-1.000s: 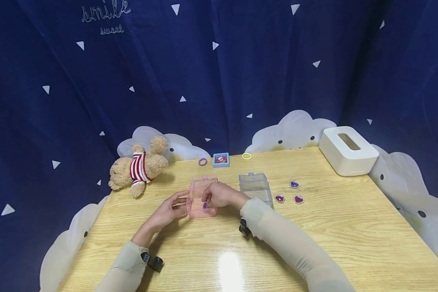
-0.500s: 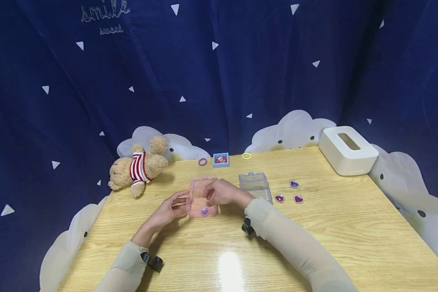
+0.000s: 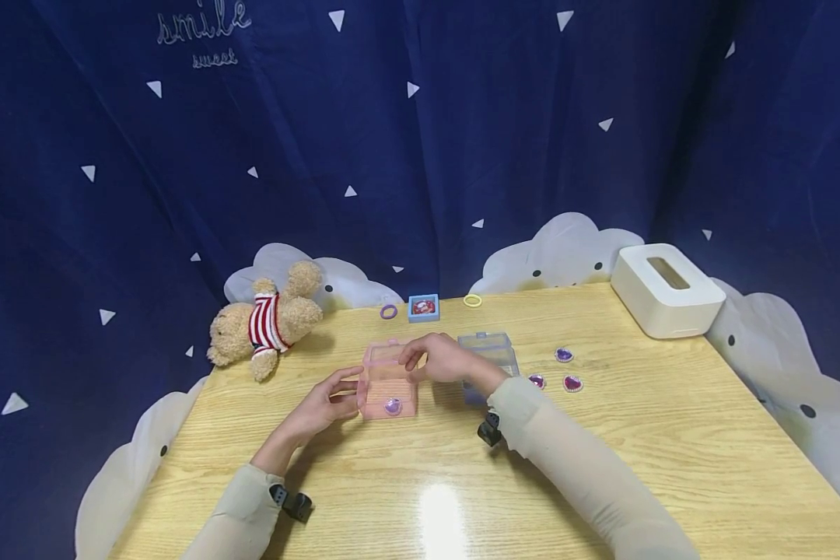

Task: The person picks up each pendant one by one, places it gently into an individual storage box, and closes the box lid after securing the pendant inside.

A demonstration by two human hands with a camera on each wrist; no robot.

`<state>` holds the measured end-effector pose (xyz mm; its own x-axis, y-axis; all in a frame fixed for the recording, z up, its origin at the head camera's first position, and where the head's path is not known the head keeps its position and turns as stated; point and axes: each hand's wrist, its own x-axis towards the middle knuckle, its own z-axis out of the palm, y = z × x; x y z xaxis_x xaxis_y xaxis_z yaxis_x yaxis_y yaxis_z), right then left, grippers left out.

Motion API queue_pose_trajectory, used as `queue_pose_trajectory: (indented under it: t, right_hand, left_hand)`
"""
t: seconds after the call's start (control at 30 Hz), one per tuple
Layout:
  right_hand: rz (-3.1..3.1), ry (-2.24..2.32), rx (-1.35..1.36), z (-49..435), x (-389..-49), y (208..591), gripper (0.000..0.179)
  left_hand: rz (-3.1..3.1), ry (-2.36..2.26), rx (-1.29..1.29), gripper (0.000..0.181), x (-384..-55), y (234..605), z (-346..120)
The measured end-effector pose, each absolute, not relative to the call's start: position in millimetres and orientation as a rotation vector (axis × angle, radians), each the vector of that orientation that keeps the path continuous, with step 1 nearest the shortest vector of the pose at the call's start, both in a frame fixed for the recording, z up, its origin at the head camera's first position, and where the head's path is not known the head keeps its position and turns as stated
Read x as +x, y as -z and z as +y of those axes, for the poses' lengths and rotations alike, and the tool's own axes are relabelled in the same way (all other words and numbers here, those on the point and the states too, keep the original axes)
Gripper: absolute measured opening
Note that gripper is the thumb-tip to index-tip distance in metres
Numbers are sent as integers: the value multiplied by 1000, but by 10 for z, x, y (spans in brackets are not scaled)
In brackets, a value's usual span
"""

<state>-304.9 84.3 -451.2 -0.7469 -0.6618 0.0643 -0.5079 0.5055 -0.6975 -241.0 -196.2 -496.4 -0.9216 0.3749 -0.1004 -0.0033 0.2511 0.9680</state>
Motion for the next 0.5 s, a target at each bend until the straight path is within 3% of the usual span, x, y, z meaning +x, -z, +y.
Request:
queue_pose_trajectory:
  t: [0.5]
  right_hand:
    - [2623,1127,-864,1341,-3103,4344,23]
  left_hand:
    - [2223,-1703,359,65,-2408,4961,-1966]
